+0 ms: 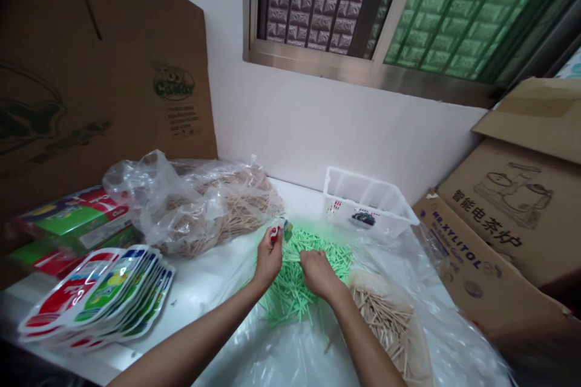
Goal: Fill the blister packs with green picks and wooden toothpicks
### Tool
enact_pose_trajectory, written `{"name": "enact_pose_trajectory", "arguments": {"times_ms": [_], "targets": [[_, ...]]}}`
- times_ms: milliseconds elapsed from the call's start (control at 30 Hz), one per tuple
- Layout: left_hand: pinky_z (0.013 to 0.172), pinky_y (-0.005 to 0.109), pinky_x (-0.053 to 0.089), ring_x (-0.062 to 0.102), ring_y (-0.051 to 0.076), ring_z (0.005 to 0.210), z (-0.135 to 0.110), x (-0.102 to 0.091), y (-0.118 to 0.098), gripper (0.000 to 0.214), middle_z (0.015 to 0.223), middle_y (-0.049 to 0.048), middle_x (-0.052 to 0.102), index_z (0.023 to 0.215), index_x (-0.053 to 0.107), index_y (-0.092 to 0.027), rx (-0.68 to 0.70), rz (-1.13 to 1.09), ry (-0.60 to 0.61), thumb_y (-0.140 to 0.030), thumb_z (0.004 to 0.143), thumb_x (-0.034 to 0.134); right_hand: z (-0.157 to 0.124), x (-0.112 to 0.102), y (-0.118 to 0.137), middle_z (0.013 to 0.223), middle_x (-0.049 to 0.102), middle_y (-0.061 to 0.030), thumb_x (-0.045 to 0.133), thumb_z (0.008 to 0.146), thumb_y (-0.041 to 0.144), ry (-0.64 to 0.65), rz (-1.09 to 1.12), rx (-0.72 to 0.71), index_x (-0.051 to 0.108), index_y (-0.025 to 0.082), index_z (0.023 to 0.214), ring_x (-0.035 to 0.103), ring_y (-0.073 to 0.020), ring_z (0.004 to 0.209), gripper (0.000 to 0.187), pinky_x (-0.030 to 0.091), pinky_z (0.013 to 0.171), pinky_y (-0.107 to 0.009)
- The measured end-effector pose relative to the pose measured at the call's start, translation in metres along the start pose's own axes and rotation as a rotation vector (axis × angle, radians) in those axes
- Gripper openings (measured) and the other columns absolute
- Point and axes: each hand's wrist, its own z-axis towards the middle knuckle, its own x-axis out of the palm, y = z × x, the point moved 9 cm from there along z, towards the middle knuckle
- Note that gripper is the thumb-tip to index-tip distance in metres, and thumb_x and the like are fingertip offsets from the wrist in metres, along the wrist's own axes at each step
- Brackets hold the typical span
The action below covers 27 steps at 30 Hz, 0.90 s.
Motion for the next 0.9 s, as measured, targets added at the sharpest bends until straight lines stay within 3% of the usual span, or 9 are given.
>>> {"name": "enact_pose_trajectory", "arguments": {"times_ms": [200, 400, 533, 600, 700, 800, 900], "targets": [[0.062, 0.024, 0.036, 0.047, 0.015, 0.063, 0.007, 0.0, 0.011, 0.025, 0.066, -0.0012, 0.052, 0.08, 0.053, -0.019, -0.008, 0.012, 0.035, -0.042, 0.084, 0.045, -0.001, -0.005, 0.005, 0.089, 0.062, -0.0116, 0.036, 0.086, 0.012, 0.019, 0.066, 0.001, 0.053, 0.015, 0.091, 0.055, -0.0231, 0.087, 0.017, 0.03, 0.077, -0.032], [0.065, 0.026, 0.04, 0.054, 0.017, 0.063, -0.013, 0.023, 0.003, 0.022, 0.064, -0.0003, 0.06, 0.072, 0.06, -0.018, -0.001, -0.052, 0.208, -0.04, 0.077, 0.057, 0.006, -0.011, 0.013, 0.088, 0.063, -0.0136, 0.048, 0.071, 0.006, -0.036, 0.325, -0.004, 0.055, 0.014, 0.081, 0.054, -0.0264, 0.094, 0.015, 0.028, 0.088, -0.039], [0.068, 0.026, 0.042, 0.056, 0.017, 0.07, -0.002, 0.004, 0.009, 0.026, 0.072, 0.0011, 0.062, 0.08, 0.059, -0.018, -0.063, -0.116, 0.041, -0.043, 0.08, 0.052, 0.005, -0.016, -0.004, 0.072, 0.06, -0.0052, 0.042, 0.079, 0.017, -0.158, 0.653, 0.063, 0.052, 0.017, 0.084, 0.058, -0.0206, 0.075, 0.011, 0.04, 0.078, -0.036], [0.068, 0.026, 0.043, 0.058, 0.017, 0.071, 0.001, -0.002, 0.018, 0.03, 0.076, 0.0027, 0.063, 0.086, 0.057, -0.017, -0.12, -0.165, -0.05, -0.046, 0.08, 0.051, 0.004, -0.015, -0.008, 0.079, 0.06, -0.0041, 0.03, 0.085, 0.024, -0.27, 0.84, 0.115, 0.048, 0.019, 0.093, 0.059, -0.0182, 0.075, 0.02, 0.044, 0.075, -0.034], [0.062, 0.027, 0.046, 0.061, 0.017, 0.063, -0.005, 0.004, 0.032, 0.036, 0.072, 0.0037, 0.063, 0.091, 0.054, -0.015, -0.222, -0.257, -0.12, -0.049, 0.081, 0.047, 0.003, -0.007, 0.002, 0.098, 0.059, -0.0058, 0.019, 0.089, 0.032, -0.451, 1.092, 0.183, 0.044, 0.021, 0.1, 0.059, -0.0173, 0.092, 0.03, 0.046, 0.081, -0.035], [0.054, 0.028, 0.046, 0.059, 0.016, 0.05, -0.019, 0.016, 0.041, 0.037, 0.06, 0.0004, 0.059, 0.089, 0.052, -0.015, -0.312, -0.332, -0.139, -0.05, 0.081, 0.043, -0.002, 0.014, 0.021, 0.102, 0.061, -0.0056, 0.031, 0.088, 0.045, -0.597, 1.505, 0.283, 0.046, 0.023, 0.098, 0.059, -0.0192, 0.096, 0.029, 0.047, 0.082, -0.036], [0.052, 0.026, 0.046, 0.058, 0.015, 0.049, -0.028, 0.016, 0.044, 0.035, 0.058, -0.0009, 0.058, 0.082, 0.052, -0.016, -0.357, -0.365, -0.145, -0.05, 0.076, 0.05, -0.009, 0.026, 0.039, 0.103, 0.062, -0.005, 0.041, 0.086, 0.05, -0.636, 1.718, 0.331, 0.046, 0.023, 0.103, 0.058, -0.0194, 0.098, 0.032, 0.046, 0.085, -0.035]]}}
